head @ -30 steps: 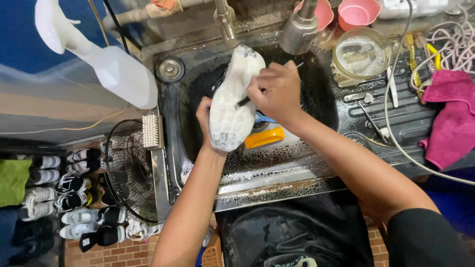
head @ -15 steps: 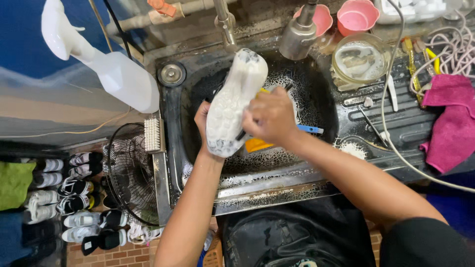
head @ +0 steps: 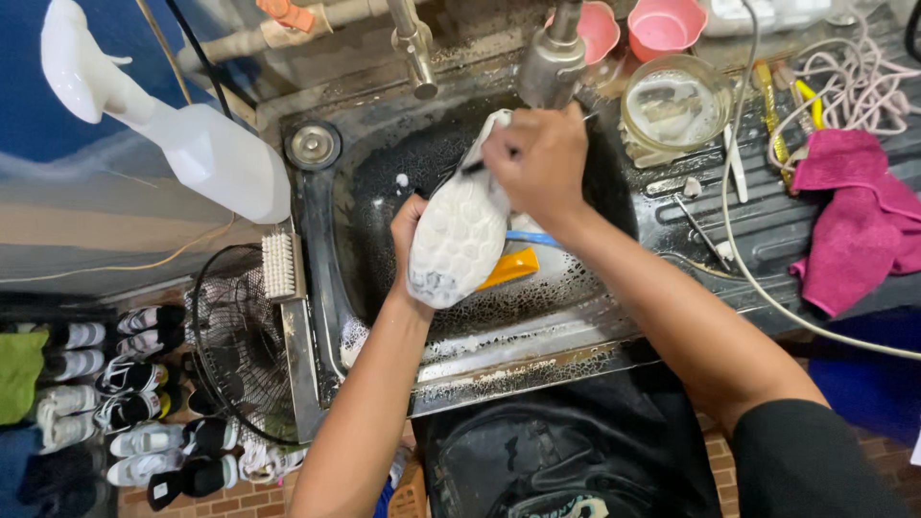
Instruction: The person scrubs a white sneaker with a yellow brush in a sink filled with soapy water. They repeatedly scrub the upper, sides, and sole of the shoe, turning it to reach different areas. The person rinses the shoe under running water and continues scrubbing until the end of the clip.
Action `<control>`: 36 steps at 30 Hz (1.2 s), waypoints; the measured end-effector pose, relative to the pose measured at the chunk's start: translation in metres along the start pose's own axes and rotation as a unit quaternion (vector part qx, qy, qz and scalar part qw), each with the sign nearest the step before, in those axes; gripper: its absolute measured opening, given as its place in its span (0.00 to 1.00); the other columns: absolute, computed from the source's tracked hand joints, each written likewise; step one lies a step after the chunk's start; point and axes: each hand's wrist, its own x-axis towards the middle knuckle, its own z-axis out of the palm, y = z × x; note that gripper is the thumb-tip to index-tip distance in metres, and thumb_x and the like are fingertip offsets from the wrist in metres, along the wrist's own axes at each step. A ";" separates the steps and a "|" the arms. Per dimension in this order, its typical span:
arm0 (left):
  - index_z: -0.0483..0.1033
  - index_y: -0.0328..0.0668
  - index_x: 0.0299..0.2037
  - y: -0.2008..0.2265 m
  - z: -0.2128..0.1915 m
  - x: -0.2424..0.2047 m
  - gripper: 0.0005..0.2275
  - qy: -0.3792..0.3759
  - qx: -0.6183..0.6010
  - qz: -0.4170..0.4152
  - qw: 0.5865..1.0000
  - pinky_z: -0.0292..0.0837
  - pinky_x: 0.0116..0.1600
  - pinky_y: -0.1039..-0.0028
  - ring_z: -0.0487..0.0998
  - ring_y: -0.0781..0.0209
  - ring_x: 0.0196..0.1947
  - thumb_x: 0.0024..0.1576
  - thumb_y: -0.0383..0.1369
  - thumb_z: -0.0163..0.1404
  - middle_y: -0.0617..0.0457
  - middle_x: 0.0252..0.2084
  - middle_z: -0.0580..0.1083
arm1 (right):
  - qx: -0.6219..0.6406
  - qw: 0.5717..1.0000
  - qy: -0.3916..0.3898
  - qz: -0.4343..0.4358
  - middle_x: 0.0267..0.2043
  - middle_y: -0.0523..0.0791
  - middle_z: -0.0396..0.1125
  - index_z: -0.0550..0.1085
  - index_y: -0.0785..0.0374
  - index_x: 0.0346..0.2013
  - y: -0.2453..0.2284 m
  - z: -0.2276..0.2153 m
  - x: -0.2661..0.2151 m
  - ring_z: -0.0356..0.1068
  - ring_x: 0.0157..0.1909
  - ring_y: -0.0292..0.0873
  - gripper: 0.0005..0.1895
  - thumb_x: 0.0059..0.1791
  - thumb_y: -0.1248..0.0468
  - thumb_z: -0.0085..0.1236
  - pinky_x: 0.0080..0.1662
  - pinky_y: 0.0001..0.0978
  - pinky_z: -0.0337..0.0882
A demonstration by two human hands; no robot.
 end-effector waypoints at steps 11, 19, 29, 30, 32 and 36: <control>0.69 0.37 0.14 -0.014 -0.029 0.038 0.07 0.056 -0.008 -0.058 0.997 0.57 0.19 0.75 0.62 0.60 0.13 0.32 0.33 0.47 0.44 0.13 0.64 | 0.030 0.997 -0.034 0.061 0.08 0.39 0.52 0.56 0.54 0.04 -0.027 -0.001 -0.014 0.54 0.14 0.42 0.20 0.41 0.64 0.46 0.28 0.30 0.51; 0.70 0.34 0.19 -0.003 -0.012 0.015 0.09 0.113 0.023 -0.048 0.992 0.61 0.24 0.74 0.64 0.58 0.17 0.32 0.33 0.48 0.44 0.15 0.65 | 0.011 0.994 -0.068 0.079 0.09 0.38 0.53 0.58 0.54 0.05 -0.023 -0.002 -0.012 0.57 0.16 0.42 0.19 0.41 0.63 0.46 0.28 0.30 0.50; 0.70 0.32 0.21 -0.012 -0.021 0.032 0.11 0.105 0.053 -0.042 0.992 0.63 0.28 0.72 0.64 0.61 0.19 0.34 0.34 0.47 0.45 0.17 0.64 | 0.050 0.994 -0.074 0.059 0.08 0.39 0.54 0.59 0.53 0.04 -0.036 -0.001 -0.015 0.57 0.16 0.43 0.19 0.41 0.62 0.46 0.26 0.31 0.51; 0.70 0.31 0.21 -0.013 -0.022 0.034 0.11 0.098 0.066 -0.039 0.992 0.64 0.28 0.71 0.64 0.62 0.20 0.36 0.35 0.47 0.45 0.17 0.64 | 0.087 0.991 -0.081 0.068 0.08 0.38 0.53 0.57 0.53 0.04 -0.049 -0.003 -0.015 0.56 0.16 0.42 0.20 0.41 0.63 0.44 0.26 0.29 0.51; 0.70 0.32 0.21 -0.001 -0.012 0.016 0.11 0.109 0.057 -0.040 0.992 0.64 0.27 0.71 0.65 0.60 0.19 0.35 0.35 0.48 0.45 0.17 0.65 | 0.049 0.995 -0.070 0.051 0.08 0.39 0.53 0.58 0.54 0.04 -0.018 0.008 -0.017 0.57 0.16 0.43 0.19 0.40 0.62 0.47 0.26 0.31 0.51; 0.70 0.33 0.20 -0.002 -0.027 0.027 0.12 0.088 -0.009 -0.040 0.995 0.61 0.23 0.71 0.64 0.59 0.17 0.32 0.35 0.48 0.44 0.16 0.65 | 0.025 0.999 -0.036 -0.002 0.08 0.41 0.49 0.57 0.57 0.03 -0.015 0.007 -0.021 0.53 0.14 0.44 0.18 0.37 0.65 0.48 0.26 0.32 0.51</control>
